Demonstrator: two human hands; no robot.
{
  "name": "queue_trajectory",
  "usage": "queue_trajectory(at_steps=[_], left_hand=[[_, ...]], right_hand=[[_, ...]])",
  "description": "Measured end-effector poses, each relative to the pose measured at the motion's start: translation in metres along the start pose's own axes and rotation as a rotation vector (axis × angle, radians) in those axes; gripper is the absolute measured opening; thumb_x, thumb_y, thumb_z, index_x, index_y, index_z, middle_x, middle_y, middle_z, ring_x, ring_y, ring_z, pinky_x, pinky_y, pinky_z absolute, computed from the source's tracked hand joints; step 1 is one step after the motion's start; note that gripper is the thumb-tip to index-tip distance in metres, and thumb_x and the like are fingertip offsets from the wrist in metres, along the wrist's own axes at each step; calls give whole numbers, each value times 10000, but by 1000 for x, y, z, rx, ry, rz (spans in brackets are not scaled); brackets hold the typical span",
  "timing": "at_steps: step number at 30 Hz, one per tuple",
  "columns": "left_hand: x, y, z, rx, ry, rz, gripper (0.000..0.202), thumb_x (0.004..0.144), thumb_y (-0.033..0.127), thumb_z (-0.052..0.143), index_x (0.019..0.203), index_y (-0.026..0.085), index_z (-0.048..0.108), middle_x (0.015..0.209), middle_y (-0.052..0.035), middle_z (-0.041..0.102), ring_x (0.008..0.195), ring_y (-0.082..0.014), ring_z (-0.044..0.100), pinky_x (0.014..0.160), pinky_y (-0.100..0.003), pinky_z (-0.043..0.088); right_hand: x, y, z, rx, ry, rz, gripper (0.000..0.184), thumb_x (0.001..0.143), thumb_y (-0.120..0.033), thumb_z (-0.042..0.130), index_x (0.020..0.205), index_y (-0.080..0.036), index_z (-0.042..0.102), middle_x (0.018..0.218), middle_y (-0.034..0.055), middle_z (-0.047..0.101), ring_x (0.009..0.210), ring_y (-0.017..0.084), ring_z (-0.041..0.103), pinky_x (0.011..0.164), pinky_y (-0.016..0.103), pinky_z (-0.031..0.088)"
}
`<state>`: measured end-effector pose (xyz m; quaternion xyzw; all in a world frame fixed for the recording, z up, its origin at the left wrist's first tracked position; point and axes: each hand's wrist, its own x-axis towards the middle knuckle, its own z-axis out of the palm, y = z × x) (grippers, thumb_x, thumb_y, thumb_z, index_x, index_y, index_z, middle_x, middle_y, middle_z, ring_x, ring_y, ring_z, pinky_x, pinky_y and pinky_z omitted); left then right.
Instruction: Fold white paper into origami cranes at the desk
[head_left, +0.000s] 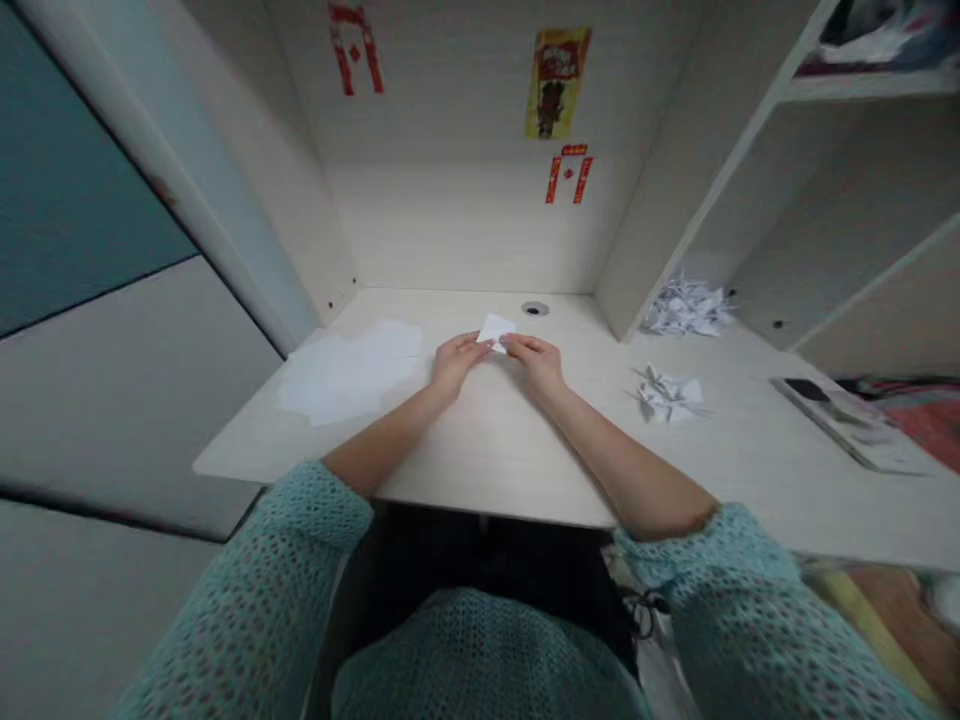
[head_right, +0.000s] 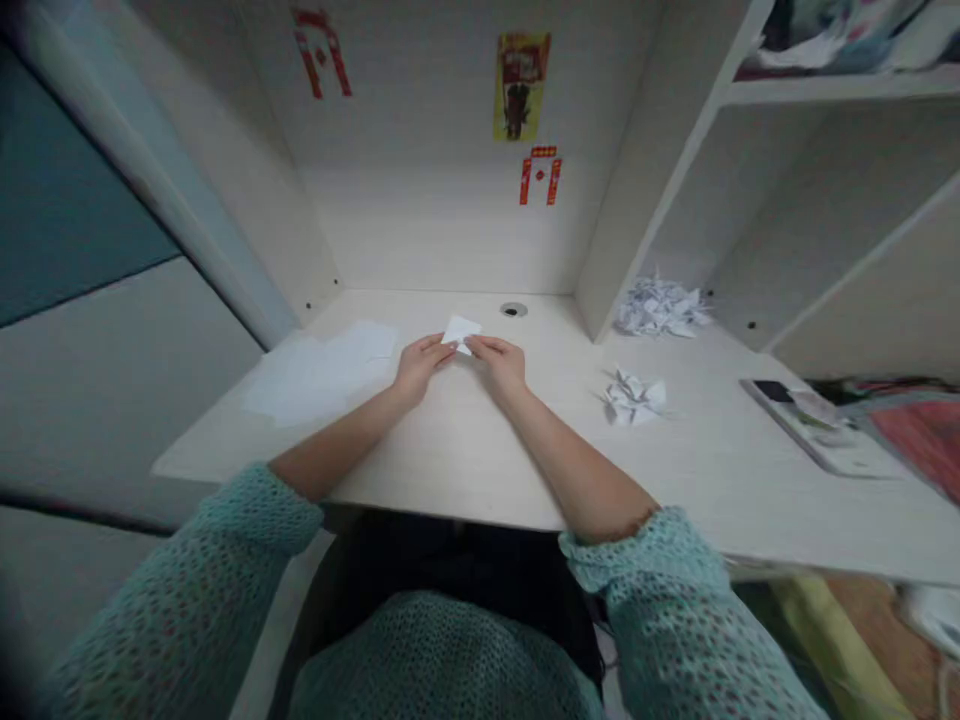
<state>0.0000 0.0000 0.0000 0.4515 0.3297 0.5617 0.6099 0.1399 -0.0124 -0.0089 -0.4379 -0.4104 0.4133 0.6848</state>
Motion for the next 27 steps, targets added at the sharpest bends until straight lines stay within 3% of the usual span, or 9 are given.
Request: queue_trajectory(at_steps=[7, 17, 27], left_hand=[[0, 3, 1, 5, 13, -53, 309, 614, 236, 795, 889, 128, 705, 909, -63, 729, 897, -172, 663, 947, -339, 462], [0, 1, 3, -20, 14, -33, 277, 636, 196, 777, 892, 115, 709, 919, -69, 732, 845, -148, 668, 924, -320, 486], [1, -2, 5, 82, 22, 10, 307, 641, 229, 780, 913, 107, 707, 879, -80, 736, 801, -161, 678, 890, -340, 506]], right_hand=[[1, -1, -3, -33, -30, -37, 267, 544, -357, 810, 733, -177, 753, 761, 46, 736, 689, 156, 617, 743, 315, 477], [3, 6, 1, 145, 2, 92, 256, 512, -307, 829, 714, -175, 744, 741, 33, 727, 632, 124, 595, 692, 289, 483], [2, 8, 1, 137, 50, 76, 252, 518, -322, 823, 699, -170, 737, 774, 54, 733, 659, 139, 611, 677, 295, 485]])
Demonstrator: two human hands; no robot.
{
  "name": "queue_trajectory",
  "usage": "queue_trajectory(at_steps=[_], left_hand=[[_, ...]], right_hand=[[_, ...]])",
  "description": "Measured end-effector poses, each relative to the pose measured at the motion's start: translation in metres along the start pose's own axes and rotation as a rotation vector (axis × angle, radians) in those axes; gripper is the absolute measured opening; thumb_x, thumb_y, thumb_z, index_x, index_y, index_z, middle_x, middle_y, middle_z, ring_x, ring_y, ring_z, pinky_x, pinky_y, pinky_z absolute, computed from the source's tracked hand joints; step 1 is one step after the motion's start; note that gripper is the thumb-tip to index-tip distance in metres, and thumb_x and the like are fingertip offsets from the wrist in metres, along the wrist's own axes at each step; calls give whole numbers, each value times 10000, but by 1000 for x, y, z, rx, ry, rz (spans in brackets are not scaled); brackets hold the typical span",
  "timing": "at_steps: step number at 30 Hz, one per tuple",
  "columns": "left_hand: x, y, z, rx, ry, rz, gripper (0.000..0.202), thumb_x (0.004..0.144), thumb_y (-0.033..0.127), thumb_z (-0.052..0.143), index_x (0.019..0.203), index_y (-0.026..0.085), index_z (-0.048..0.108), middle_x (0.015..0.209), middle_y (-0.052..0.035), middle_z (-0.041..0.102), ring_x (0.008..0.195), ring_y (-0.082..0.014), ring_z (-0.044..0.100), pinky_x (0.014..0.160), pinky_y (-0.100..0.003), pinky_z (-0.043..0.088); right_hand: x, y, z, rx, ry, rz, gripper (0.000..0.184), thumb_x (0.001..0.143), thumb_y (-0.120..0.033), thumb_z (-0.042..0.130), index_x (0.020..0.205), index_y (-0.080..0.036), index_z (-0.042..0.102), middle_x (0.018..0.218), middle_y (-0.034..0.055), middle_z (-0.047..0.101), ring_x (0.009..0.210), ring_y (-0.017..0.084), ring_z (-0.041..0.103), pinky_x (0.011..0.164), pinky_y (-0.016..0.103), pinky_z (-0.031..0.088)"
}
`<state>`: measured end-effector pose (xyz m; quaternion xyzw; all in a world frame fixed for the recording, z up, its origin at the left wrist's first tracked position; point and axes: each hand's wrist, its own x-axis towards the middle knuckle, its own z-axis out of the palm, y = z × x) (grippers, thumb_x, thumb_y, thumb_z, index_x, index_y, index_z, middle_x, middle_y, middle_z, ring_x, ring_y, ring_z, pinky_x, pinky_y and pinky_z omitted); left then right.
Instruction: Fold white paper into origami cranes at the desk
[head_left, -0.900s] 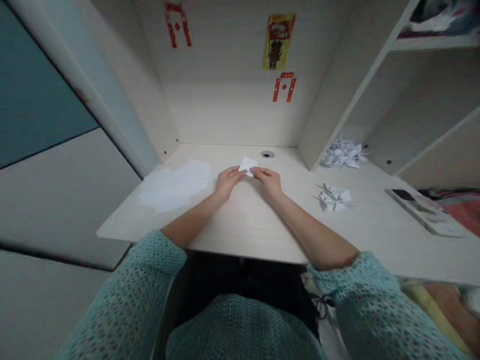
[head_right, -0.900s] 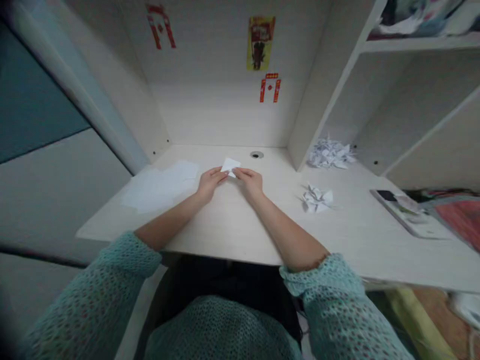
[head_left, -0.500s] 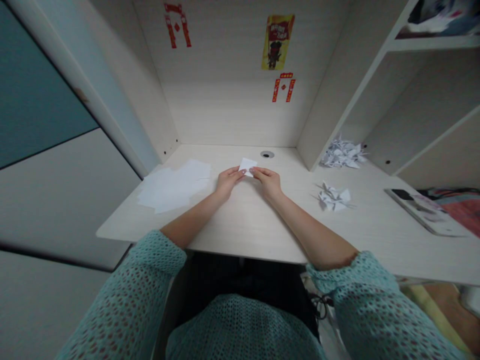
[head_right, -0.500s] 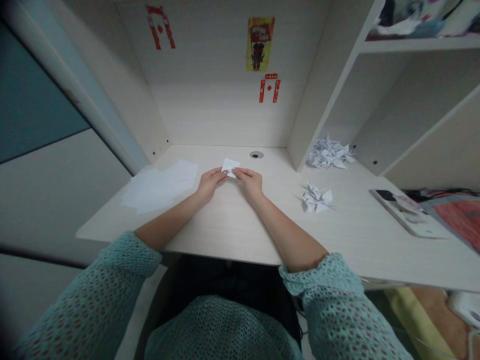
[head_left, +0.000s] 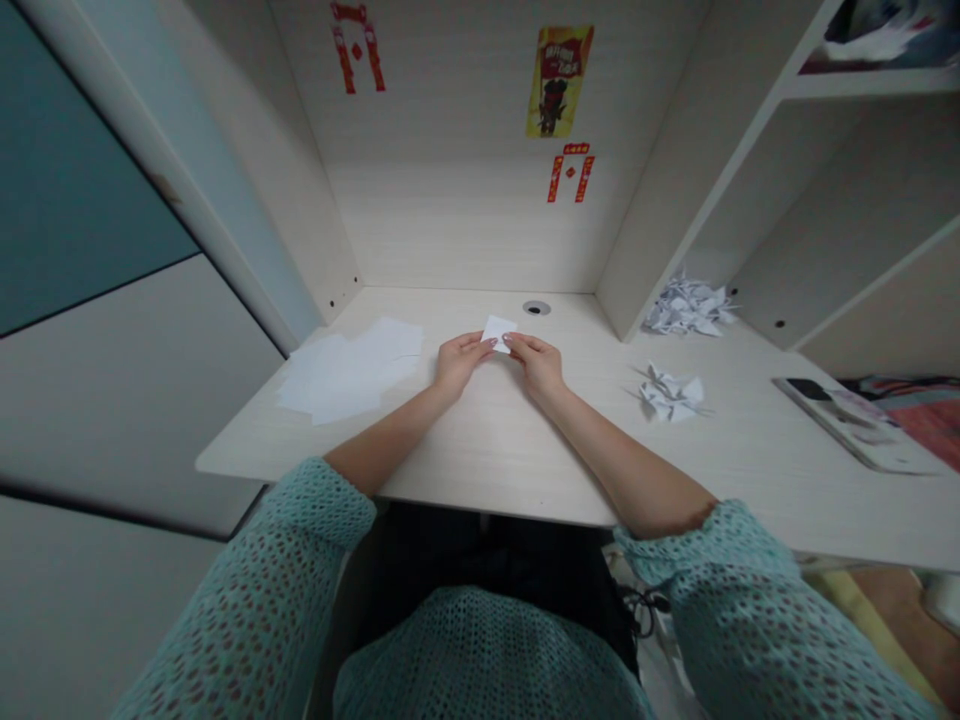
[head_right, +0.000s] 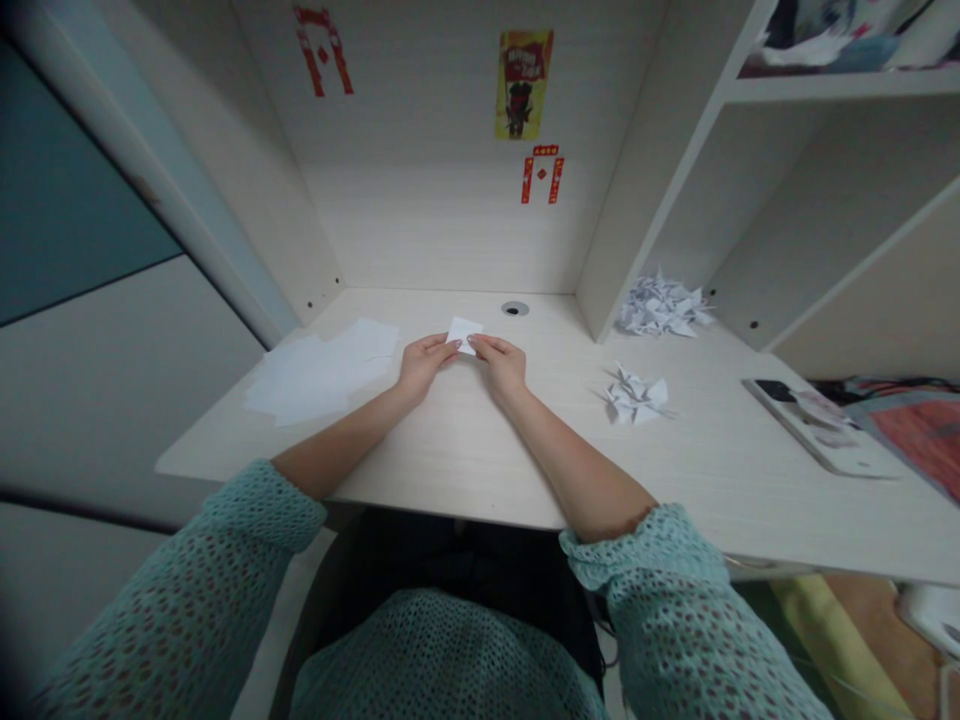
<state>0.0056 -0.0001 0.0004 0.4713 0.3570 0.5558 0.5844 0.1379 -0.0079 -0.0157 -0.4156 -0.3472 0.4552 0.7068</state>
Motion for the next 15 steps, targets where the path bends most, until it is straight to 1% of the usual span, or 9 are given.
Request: queue_trajectory(at_steps=[4, 11, 15], left_hand=[[-2, -1, 2, 20, 37, 13, 303, 656, 232, 769, 924, 105, 701, 875, -80, 734, 785, -161, 681, 868, -343, 516], [-3, -1, 4, 0, 61, -1, 231, 676, 179, 746, 888, 102, 695, 815, -63, 733, 715, -131, 671, 843, -320, 525], [-4, -2, 4, -10, 83, -35, 236, 683, 168, 745, 903, 96, 695, 840, -71, 735, 746, -139, 678, 872, -324, 512]], right_hand=[[0, 1, 0, -34, 23, -19, 270, 518, -342, 822, 711, -172, 739, 763, 51, 731, 636, 137, 600, 655, 297, 478], [-1, 0, 2, -81, 43, -42, 289, 511, -358, 814, 702, -161, 723, 715, 48, 715, 606, 132, 573, 623, 293, 463], [-3, -2, 2, -73, 36, -43, 343, 486, -364, 821, 725, -171, 667, 618, 6, 671, 560, 121, 552, 593, 280, 454]])
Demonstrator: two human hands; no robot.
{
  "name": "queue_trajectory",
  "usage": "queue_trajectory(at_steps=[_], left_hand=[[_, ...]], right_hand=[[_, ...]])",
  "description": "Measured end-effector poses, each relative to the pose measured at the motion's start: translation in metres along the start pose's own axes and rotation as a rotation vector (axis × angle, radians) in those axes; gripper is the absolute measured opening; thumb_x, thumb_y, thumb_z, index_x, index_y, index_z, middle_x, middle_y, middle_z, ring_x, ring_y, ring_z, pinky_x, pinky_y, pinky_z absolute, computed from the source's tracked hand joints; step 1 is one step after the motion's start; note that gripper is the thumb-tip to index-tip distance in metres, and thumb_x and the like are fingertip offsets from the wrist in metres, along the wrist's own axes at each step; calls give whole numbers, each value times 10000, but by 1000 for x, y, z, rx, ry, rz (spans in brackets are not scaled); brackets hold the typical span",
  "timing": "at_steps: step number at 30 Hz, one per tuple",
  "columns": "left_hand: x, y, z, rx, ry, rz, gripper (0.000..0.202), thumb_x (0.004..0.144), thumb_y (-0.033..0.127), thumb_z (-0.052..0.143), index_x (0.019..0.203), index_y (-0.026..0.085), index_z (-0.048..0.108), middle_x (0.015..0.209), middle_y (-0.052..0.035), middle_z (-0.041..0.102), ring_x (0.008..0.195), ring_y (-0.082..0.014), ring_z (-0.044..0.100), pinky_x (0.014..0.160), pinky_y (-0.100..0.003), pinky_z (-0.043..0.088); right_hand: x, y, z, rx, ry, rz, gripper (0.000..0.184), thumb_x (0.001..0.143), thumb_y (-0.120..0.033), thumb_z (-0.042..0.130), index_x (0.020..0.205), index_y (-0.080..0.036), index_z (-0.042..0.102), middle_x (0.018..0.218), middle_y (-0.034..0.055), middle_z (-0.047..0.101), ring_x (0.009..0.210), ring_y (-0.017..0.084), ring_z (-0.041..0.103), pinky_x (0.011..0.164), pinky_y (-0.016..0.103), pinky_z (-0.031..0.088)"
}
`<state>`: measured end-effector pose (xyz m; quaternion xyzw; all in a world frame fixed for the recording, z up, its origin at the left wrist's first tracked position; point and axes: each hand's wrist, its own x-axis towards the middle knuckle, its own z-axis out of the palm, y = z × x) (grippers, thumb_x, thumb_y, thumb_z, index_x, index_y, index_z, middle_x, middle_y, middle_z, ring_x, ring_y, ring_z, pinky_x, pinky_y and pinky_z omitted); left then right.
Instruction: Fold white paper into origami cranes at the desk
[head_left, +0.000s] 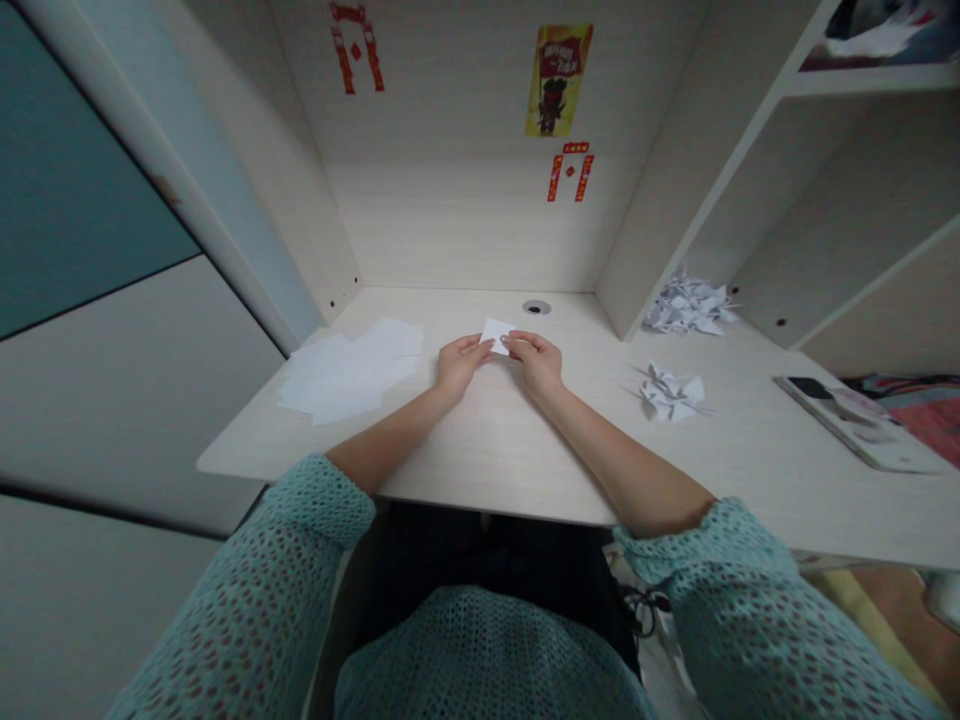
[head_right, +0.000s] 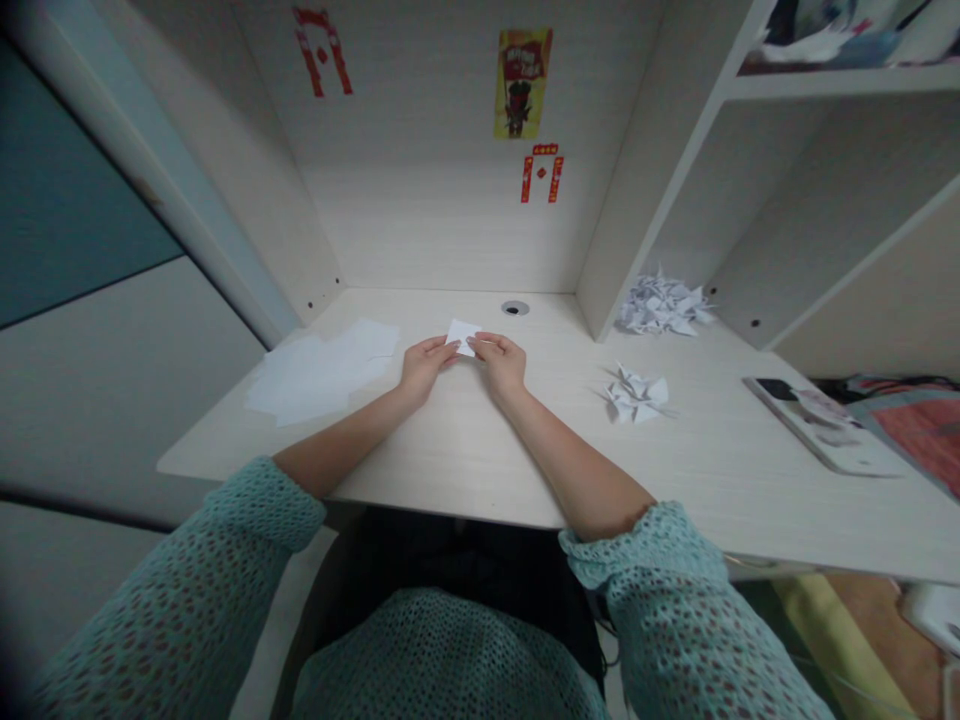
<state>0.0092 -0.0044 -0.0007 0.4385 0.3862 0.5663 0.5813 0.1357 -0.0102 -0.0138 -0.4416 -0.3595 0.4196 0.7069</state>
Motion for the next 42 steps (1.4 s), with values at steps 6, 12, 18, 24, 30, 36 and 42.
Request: queue_trajectory(at_steps=[6, 12, 18, 24, 30, 36, 42], left_hand=[[1, 1, -1, -30, 0, -28, 275, 699, 145, 741, 961, 86, 683, 884, -88, 733, 750, -135, 682, 886, -323, 509], [1, 2, -1, 25, -57, -38, 408, 719, 188, 741, 1106, 107, 641, 867, -90, 739, 761, -149, 693, 876, -333, 516], [2, -4, -1, 90, -61, -11, 436, 696, 198, 755, 1110, 123, 638, 774, -67, 735, 739, -158, 697, 840, -325, 524], [1, -4, -2, 50, -56, 13, 396, 726, 173, 721, 1104, 110, 624, 776, -69, 735, 718, -143, 693, 842, -316, 524], [-2, -3, 0, 62, -44, 19, 373, 733, 183, 715, 1090, 122, 626, 793, -70, 736, 736, -152, 695, 851, -324, 525], [-2, 0, 1, 55, -64, 12, 347, 722, 175, 729, 1048, 118, 625, 769, -70, 734, 733, -156, 699, 860, -334, 522], [2, 0, 1, 56, -74, -2, 361, 721, 173, 730, 1058, 119, 612, 782, -75, 735, 728, -157, 700, 854, -335, 518]], right_hand=[[2, 3, 2, 39, -11, -21, 446, 471, -413, 817, 639, -223, 450, 462, -90, 475, 482, 100, 492, 552, 262, 437], [9, 5, -2, -1, -8, -89, 452, 500, -414, 791, 640, -235, 400, 470, -111, 381, 504, 100, 494, 549, 242, 419], [6, 1, -6, -41, -3, -105, 473, 548, -378, 781, 841, -242, 435, 565, -74, 596, 557, 120, 564, 598, 247, 443], [0, -3, -1, 25, -105, -10, 750, 495, -362, 817, 1125, -224, 435, 600, -81, 630, 571, 117, 583, 647, 261, 460], [2, -1, -3, -16, -114, -8, 710, 448, -365, 842, 1055, -222, 504, 628, -58, 654, 589, 127, 603, 665, 283, 479], [5, -1, -5, -48, -71, -7, 577, 471, -396, 832, 917, -220, 511, 634, -24, 672, 580, 137, 602, 608, 272, 458], [7, -3, -5, -43, -61, -26, 481, 542, -437, 767, 898, -228, 520, 593, -31, 633, 579, 140, 580, 589, 270, 438]])
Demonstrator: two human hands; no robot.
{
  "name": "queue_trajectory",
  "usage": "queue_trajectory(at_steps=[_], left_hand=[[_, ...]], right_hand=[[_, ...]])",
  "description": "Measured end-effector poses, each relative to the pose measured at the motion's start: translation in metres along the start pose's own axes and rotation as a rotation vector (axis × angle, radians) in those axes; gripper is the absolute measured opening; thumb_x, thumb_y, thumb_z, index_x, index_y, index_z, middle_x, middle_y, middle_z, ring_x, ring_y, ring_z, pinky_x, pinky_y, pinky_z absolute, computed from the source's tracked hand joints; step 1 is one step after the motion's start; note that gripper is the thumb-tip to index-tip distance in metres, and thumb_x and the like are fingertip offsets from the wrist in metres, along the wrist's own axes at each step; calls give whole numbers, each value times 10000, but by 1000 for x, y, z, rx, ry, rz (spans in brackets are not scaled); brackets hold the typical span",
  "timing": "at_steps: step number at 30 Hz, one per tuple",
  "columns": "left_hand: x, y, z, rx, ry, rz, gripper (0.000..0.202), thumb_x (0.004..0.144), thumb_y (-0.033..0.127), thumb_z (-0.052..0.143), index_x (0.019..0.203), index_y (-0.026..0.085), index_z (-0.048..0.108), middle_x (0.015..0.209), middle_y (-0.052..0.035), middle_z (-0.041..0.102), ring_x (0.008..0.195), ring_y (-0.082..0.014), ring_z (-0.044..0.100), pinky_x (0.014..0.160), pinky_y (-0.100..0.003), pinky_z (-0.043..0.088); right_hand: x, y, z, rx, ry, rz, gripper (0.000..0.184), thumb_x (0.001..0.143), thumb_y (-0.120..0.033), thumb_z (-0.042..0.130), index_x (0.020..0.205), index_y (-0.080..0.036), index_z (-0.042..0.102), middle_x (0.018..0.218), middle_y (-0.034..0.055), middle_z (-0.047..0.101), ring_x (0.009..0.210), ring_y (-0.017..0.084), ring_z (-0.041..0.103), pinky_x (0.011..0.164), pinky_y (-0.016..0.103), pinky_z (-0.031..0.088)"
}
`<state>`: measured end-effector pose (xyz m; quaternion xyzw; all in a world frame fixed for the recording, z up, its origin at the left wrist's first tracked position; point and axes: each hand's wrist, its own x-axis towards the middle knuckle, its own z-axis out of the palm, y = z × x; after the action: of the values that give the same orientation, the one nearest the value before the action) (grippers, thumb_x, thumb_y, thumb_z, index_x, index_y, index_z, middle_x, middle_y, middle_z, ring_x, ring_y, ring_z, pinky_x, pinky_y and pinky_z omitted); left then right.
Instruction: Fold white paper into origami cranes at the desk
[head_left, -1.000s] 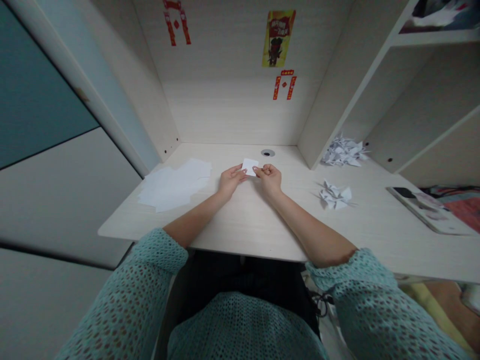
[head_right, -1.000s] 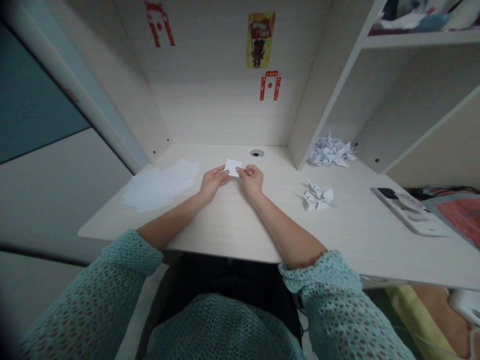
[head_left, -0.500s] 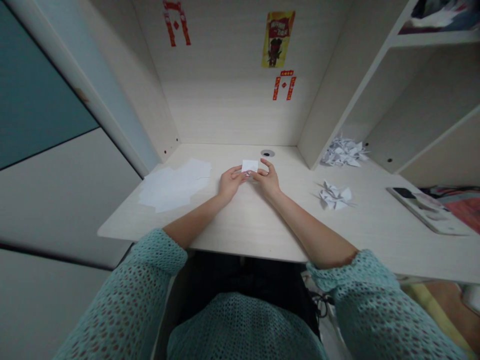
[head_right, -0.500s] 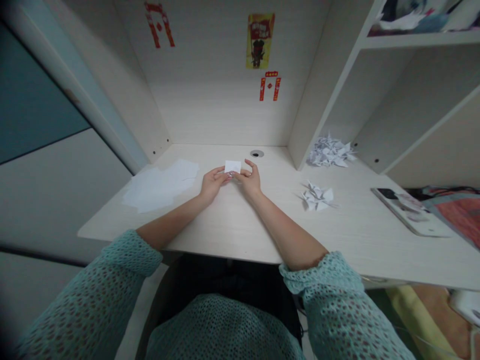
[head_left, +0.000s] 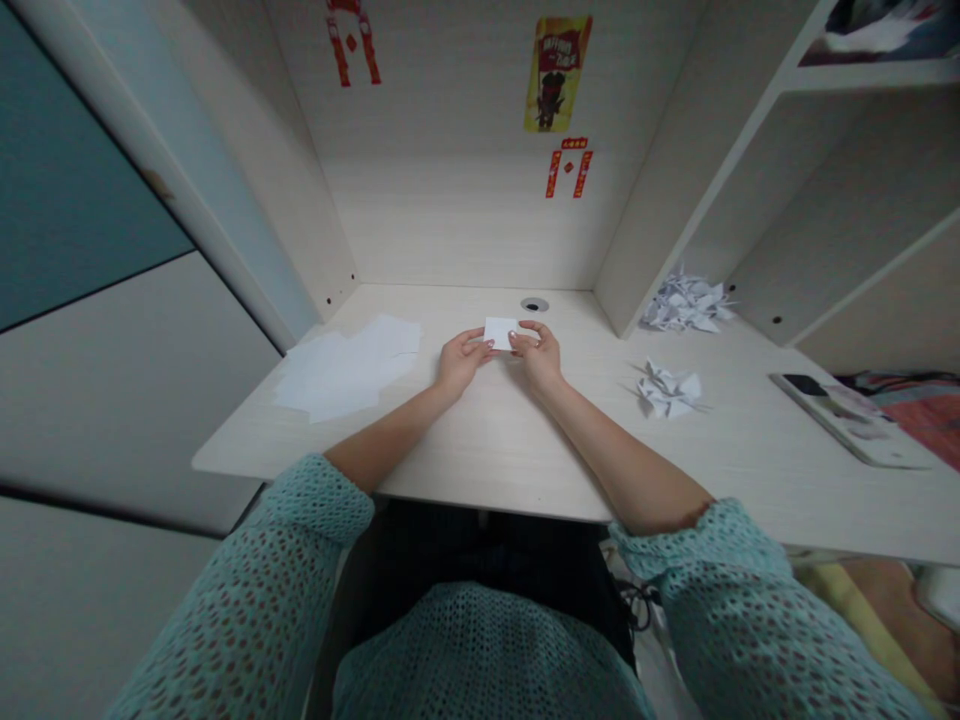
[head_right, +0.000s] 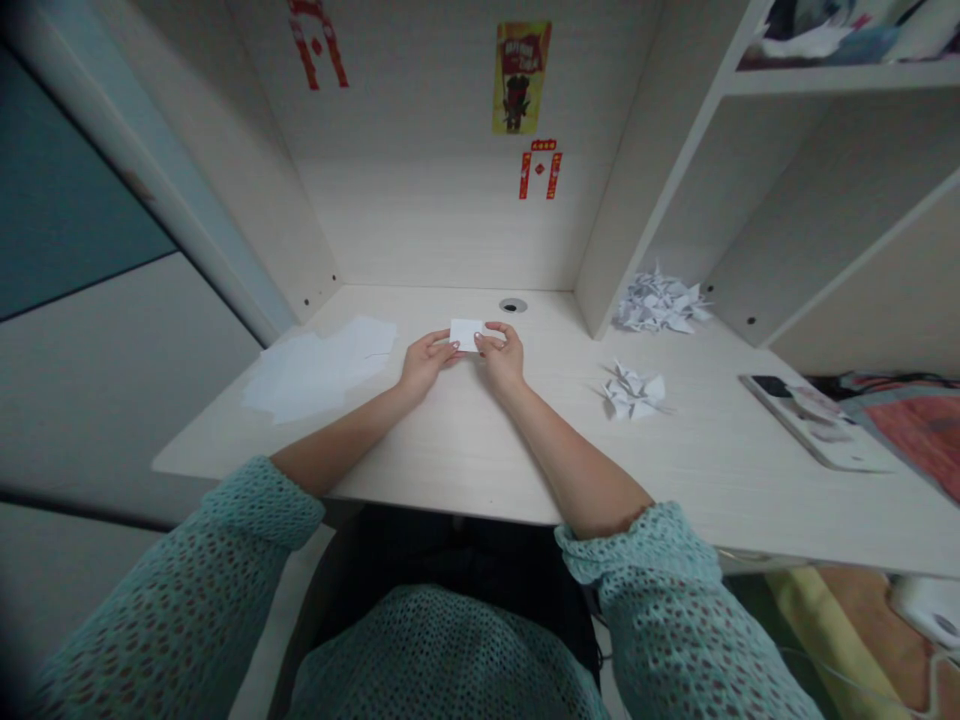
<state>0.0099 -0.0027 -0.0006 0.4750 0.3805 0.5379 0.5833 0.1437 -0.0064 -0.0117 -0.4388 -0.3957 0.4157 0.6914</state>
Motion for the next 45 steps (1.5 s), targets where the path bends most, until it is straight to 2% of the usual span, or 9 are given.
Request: queue_trajectory(at_steps=[6, 10, 15, 19, 24, 27, 30, 34, 45], left_hand=[[-1, 0, 1, 18, -52, -10, 373, 739, 182, 710, 1092, 157, 594, 772, -51, 732, 738, -152, 697, 811, -301, 514], [-5, 2, -1, 175, -53, 86, 297, 792, 291, 655, 1073, 198, 628, 766, -40, 726, 730, -157, 687, 749, -270, 502], [-2, -1, -7, 322, 11, 177, 256, 773, 383, 660, 954, 204, 692, 838, -53, 724, 775, -156, 663, 735, -243, 478], [6, -7, -11, 331, -59, 148, 248, 668, 373, 747, 794, 161, 716, 737, -47, 706, 677, -149, 628, 671, -243, 463], [8, -9, -12, 307, -59, 138, 221, 646, 367, 754, 697, 158, 705, 654, -16, 673, 631, -135, 593, 641, -241, 452], [6, -5, -11, 287, -20, 156, 217, 694, 374, 715, 723, 160, 697, 669, -16, 674, 640, -130, 591, 638, -235, 451], [4, -2, -8, 279, 22, 192, 226, 712, 389, 699, 716, 163, 675, 655, -10, 666, 622, -122, 581, 612, -222, 437], [2, -2, -7, 290, 54, 272, 264, 720, 433, 686, 727, 170, 661, 650, -4, 660, 613, -117, 578, 594, -215, 418], [0, 0, -5, 157, 134, 167, 301, 690, 448, 712, 640, 158, 650, 634, -13, 647, 614, -122, 570, 591, -229, 412]], right_hand=[[0, 5, 0, -23, 33, -37, 435, 581, -435, 728, 886, -235, 490, 590, -42, 625, 554, 131, 554, 562, 249, 400], [5, 4, -5, -67, 22, -75, 399, 621, -411, 706, 901, -236, 483, 605, -45, 637, 563, 133, 564, 575, 249, 407], [8, -8, -15, -241, -195, -214, 338, 675, -324, 692, 939, -261, 491, 608, -59, 638, 566, 137, 563, 614, 259, 405], [2, -23, -20, -423, -361, -247, 338, 673, -270, 711, 964, -272, 539, 623, -52, 653, 557, 140, 538, 631, 266, 389], [-4, -26, -17, -421, -389, -243, 436, 649, -300, 745, 1046, -283, 564, 656, -38, 669, 611, 157, 567, 676, 283, 416], [-2, -16, -13, -301, -298, -252, 537, 658, -385, 735, 1140, -270, 529, 694, -34, 671, 588, 136, 559, 623, 262, 420], [0, -7, -9, -330, -246, -155, 365, 668, -497, 701, 882, -206, 650, 560, -35, 590, 497, 110, 478, 520, 246, 364], [-3, -7, -7, -399, -285, -49, 463, 682, -608, 635, 535, -169, 604, 473, -20, 516, 441, 85, 373, 459, 251, 286], [-3, -10, -5, -291, -368, -18, 359, 612, -516, 728, 605, -161, 673, 590, 10, 619, 553, 111, 485, 560, 254, 368]])
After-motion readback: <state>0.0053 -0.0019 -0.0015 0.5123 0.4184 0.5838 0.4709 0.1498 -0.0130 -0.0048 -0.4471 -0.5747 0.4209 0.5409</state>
